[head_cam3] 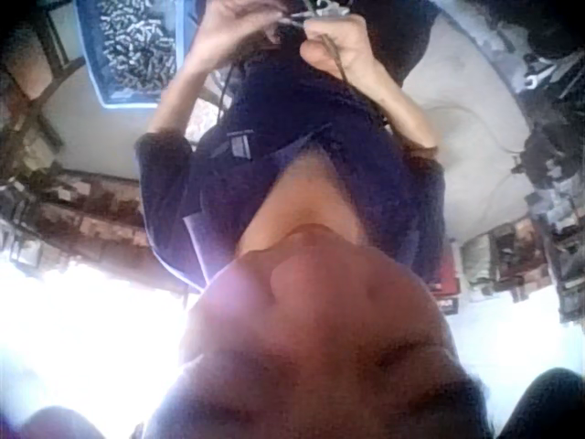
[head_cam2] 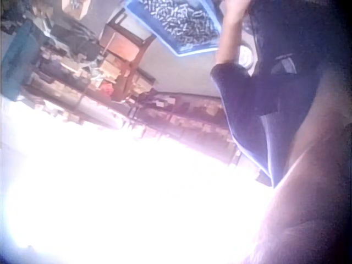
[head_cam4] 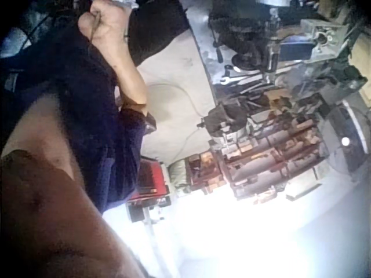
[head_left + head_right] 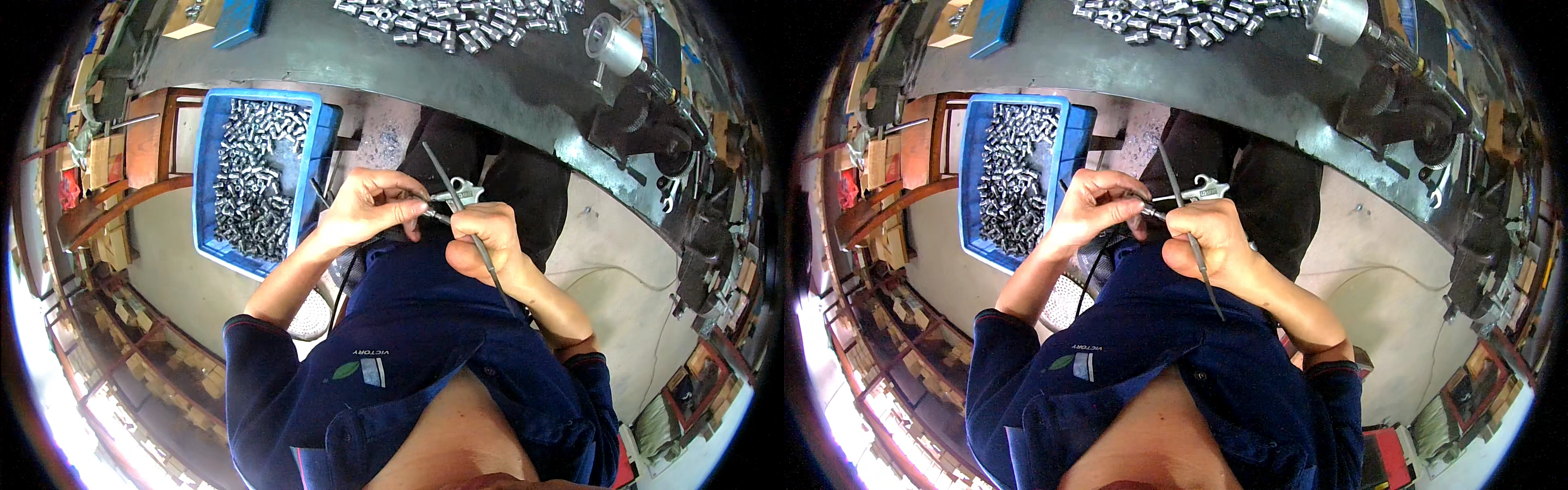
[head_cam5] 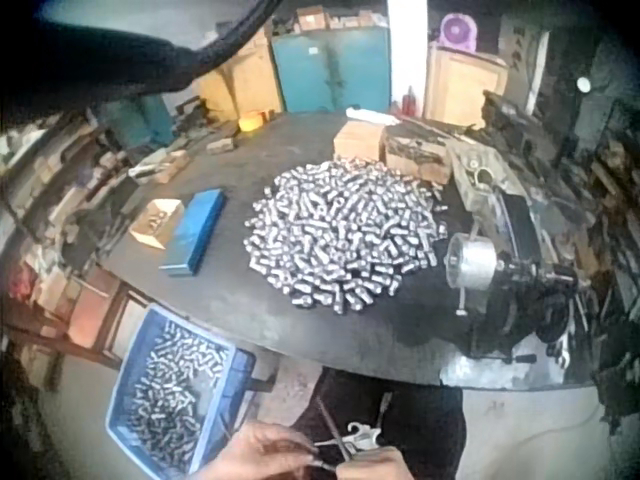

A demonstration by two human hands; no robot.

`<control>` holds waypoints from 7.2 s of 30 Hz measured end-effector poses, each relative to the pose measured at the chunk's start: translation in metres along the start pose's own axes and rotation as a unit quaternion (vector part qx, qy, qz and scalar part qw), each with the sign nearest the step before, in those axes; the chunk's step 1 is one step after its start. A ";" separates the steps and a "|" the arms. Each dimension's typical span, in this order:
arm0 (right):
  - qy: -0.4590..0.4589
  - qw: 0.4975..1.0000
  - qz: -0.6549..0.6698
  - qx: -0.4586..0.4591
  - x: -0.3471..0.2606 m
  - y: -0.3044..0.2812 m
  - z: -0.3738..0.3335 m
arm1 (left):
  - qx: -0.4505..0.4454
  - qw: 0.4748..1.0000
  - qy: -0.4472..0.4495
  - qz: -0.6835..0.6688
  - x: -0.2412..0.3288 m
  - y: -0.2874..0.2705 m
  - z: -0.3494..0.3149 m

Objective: The person repeatedly picks small metal parts from a blue bin, sprays them with a handheld spray gun, and places them onto a table. The person continues this cycle throughout the clip.

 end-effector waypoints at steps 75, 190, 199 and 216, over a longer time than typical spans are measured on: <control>0.112 0.983 0.115 0.086 0.007 0.018 -0.019 | 0.236 0.669 -0.244 0.661 -0.174 -0.222 -0.119; 0.042 0.991 0.058 0.110 0.003 0.005 -0.037 | 0.343 0.888 0.184 0.245 0.077 -0.162 0.048; 0.096 0.978 0.174 0.068 0.001 0.014 -0.022 | 0.374 0.762 -0.137 0.511 -0.150 -0.251 -0.112; 0.131 0.986 0.095 0.042 0.013 0.012 -0.035 | 0.346 0.605 -0.333 0.636 -0.165 -0.240 -0.088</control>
Point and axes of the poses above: each hand's wrist, its own z-axis towards the middle knuckle, its own y-axis out of the palm, x = y × z, the point moved 2 cm from there along z, towards the middle knuckle, and after that the axes turned 9 degrees about z, right-handed, at the moved point
